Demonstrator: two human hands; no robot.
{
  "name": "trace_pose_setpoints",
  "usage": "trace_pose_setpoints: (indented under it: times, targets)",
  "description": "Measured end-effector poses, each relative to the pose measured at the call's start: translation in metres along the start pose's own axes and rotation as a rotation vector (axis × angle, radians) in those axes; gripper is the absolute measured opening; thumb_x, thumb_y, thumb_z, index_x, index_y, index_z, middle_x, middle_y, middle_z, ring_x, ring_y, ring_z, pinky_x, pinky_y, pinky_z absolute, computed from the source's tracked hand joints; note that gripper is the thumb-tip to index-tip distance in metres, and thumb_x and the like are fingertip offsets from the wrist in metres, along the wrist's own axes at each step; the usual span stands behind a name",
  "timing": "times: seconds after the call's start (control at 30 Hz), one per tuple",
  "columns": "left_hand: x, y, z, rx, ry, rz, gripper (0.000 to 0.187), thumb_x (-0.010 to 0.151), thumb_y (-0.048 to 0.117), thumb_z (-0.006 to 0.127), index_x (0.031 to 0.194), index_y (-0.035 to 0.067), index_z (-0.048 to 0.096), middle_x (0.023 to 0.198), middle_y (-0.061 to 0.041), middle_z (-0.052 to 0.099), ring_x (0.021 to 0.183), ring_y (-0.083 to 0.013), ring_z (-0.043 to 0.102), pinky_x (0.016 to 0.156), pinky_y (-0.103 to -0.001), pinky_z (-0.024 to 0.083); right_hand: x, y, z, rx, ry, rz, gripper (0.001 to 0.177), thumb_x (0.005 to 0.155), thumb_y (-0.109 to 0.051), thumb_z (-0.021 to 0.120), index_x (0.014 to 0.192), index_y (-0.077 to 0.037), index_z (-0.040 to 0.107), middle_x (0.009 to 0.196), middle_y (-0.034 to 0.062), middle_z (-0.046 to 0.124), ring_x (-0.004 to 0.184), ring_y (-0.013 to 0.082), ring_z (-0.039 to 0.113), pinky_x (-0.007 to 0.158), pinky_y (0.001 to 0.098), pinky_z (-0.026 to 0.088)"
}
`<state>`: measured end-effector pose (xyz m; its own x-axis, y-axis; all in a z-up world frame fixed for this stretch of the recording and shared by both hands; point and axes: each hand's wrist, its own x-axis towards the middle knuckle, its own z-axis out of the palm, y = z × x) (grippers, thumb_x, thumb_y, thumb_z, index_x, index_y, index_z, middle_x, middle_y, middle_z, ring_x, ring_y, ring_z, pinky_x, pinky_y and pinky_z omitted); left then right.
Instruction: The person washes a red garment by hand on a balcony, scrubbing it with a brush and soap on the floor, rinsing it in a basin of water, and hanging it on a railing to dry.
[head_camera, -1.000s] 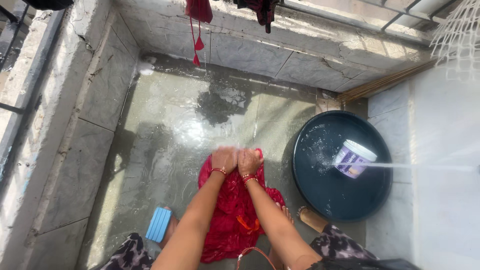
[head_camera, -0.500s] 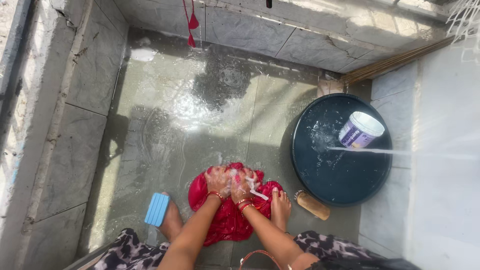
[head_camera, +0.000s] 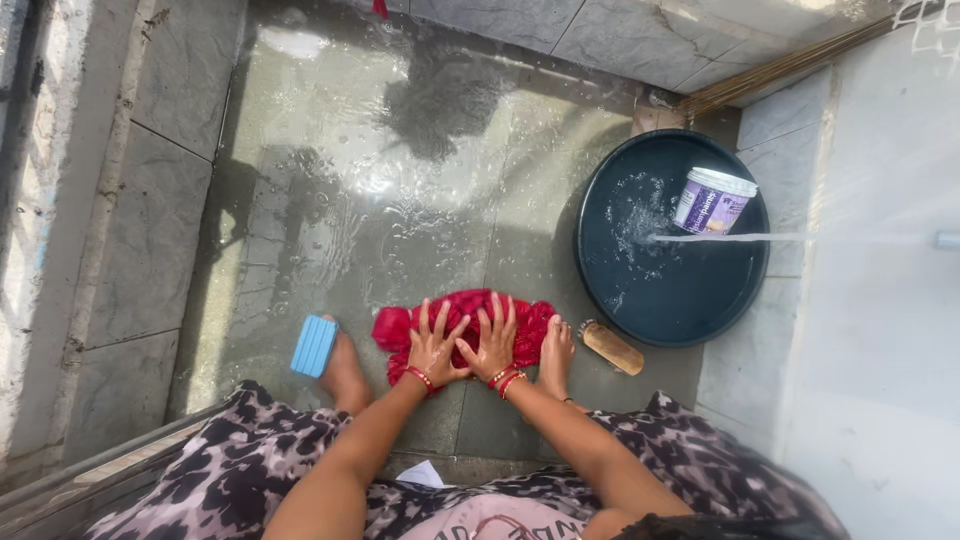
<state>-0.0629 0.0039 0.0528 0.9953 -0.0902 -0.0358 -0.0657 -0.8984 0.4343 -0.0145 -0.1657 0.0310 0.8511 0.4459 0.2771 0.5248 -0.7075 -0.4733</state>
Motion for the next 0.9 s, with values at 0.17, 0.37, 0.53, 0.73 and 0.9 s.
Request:
trace_pose_setpoints:
  times: [0.17,0.37,0.53,0.73,0.9]
  targets:
    - [-0.013,0.003,0.025,0.060,-0.032,0.000,0.078,0.072,0.055,0.078,0.144,0.036,0.053,0.164,-0.008,0.009,0.149,-0.0487,-0.001,0.094,-0.076,0.037,-0.022,-0.021,0.015,-0.073,-0.008,0.029,0.094,0.087,-0.064,0.065,0.153,-0.012,0.023,0.163,0.0291,0.012,0.147,0.0606,0.009,0.109,0.0793,0.016]
    - [0.066,-0.027,0.036,0.087,0.149,-0.113,0.060,0.079,0.041,0.077,0.137,0.040,0.061,0.153,-0.006,0.047,0.135,-0.0331,0.045,0.102,-0.056,0.045,0.060,0.034,0.043,-0.191,-0.083,0.185,0.058,0.081,-0.053,0.066,0.125,-0.015,0.058,0.139,0.0145,0.052,0.133,0.0432,0.041,0.101,0.0701,0.027]
    - [0.122,-0.038,-0.001,0.072,-0.354,-0.159,0.101,0.062,0.057,0.085,0.148,0.021,0.046,0.138,-0.015,0.056,0.122,-0.0376,0.058,0.097,-0.052,0.051,0.101,0.040,0.035,-0.189,-0.173,0.230,0.047,0.087,-0.045,0.058,0.116,-0.009,0.071,0.120,0.0125,0.067,0.114,0.0361,0.055,0.095,0.0570,0.038]
    - [0.143,-0.013,-0.044,-0.133,-0.423,-0.393,0.113,0.058,0.070,0.083,0.152,0.023,0.041,0.147,-0.015,0.052,0.133,-0.0365,0.055,0.105,-0.053,0.047,0.133,0.011,-0.011,-0.032,-0.187,0.409,0.049,0.095,-0.050,0.044,0.116,-0.016,0.073,0.123,0.0098,0.071,0.118,0.0333,0.062,0.105,0.0614,0.035]
    - [0.113,0.012,-0.049,-0.299,-0.453,-0.244,0.116,0.050,0.076,0.084,0.142,0.011,0.056,0.136,-0.018,0.065,0.125,-0.0354,0.064,0.106,-0.043,0.050,0.132,0.018,-0.056,0.044,-0.771,0.323,0.066,0.102,-0.062,0.037,0.124,-0.009,0.070,0.126,0.0225,0.069,0.118,0.0437,0.064,0.104,0.0486,0.046]
